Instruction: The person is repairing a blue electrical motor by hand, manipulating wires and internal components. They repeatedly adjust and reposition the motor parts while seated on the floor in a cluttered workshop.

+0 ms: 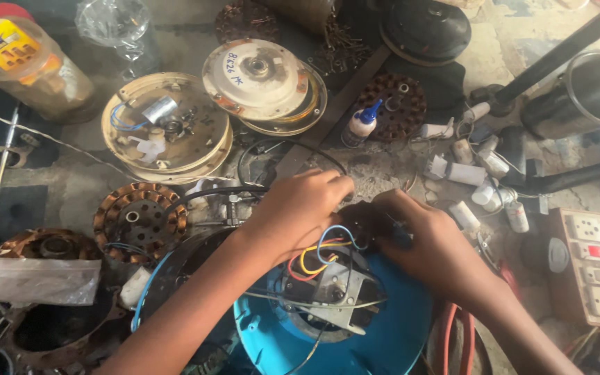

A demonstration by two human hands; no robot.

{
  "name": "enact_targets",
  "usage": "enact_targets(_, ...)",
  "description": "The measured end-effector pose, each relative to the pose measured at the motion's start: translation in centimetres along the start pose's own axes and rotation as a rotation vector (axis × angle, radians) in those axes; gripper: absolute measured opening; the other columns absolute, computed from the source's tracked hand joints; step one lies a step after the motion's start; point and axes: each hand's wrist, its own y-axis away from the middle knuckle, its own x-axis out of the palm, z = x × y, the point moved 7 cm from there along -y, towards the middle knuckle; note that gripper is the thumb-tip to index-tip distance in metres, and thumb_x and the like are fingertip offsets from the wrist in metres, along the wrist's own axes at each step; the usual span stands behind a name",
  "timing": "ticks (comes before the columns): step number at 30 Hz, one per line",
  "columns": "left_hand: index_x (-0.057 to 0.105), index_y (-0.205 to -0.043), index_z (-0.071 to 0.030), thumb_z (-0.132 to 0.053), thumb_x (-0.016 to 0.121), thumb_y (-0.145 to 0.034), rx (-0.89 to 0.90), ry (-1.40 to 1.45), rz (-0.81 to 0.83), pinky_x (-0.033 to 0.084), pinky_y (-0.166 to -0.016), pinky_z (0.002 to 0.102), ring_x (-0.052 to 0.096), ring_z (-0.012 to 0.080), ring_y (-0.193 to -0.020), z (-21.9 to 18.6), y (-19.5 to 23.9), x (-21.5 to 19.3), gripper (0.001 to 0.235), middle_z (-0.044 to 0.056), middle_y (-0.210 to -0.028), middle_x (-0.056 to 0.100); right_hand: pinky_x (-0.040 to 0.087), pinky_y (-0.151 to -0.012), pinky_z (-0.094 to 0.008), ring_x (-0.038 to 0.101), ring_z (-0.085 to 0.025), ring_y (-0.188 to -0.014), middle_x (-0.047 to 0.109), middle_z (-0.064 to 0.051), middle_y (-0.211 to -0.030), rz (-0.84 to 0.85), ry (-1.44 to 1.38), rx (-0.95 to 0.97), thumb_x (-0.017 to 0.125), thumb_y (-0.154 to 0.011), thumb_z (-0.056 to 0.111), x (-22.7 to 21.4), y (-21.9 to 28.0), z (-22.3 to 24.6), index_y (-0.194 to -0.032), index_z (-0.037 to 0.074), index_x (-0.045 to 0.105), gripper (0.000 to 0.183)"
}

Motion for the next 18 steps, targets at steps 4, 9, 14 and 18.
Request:
enact_targets(4,0.067,-0.107,-0.005,-0.011,0.077,-0.075,-0.101,0.220,-0.022,0.054,-0.077,0.047,0.069,0.0384,-0.094,0.5,0.1,-0.9,0.035,0.015,-0.099,0.072,0.057,-0.081,-0.038,0.072,-0.030,-0.101,0.071,-0.011,-0.112,-0.213,0.101,-0.124,0.074,-0.078,0.004,-0.6,1.1,1.5,-0.116,0.011,0.067,0.039)
enact_targets(9,0.067,-0.103,-0.004,-0.021,0.081,-0.078,-0.096,0.257,0.010,0.054,-0.078,0.047,0.069,0.0379,-0.096,0.5,0.5,-1.6,0.034,0.016,-0.099,0.073,0.056,-0.076,-0.042,0.070,-0.033,-0.092,0.067,-0.011,-0.102,-0.368,0.201,-0.211,0.073,-0.085,0.005,-0.5,1.8,2.9,-0.115,0.013,0.069,0.031)
enact_targets(14,0.065,-0.096,-0.002,-0.019,0.080,-0.077,-0.049,0.072,-0.002,0.053,-0.078,0.050,0.068,0.0414,-0.096,0.6,0.0,-0.7,0.030,0.018,-0.096,0.072,0.053,-0.071,-0.042,0.066,-0.032,-0.080,0.061,-0.013,-0.092,-0.383,0.257,-0.210,0.075,-0.085,0.004,0.0,2.2,2.5,-0.117,0.013,0.071,0.033)
enact_targets(18,0.067,-0.092,-0.005,-0.012,0.075,-0.076,0.008,0.040,-0.069,0.053,-0.073,0.053,0.069,0.0426,-0.087,0.9,-0.5,-0.4,0.019,0.018,-0.088,0.072,0.055,-0.074,-0.040,0.067,-0.030,-0.087,0.064,-0.011,-0.100,-0.453,0.222,-0.315,0.075,-0.086,0.000,-0.3,2.5,2.8,-0.116,0.008,0.071,0.031)
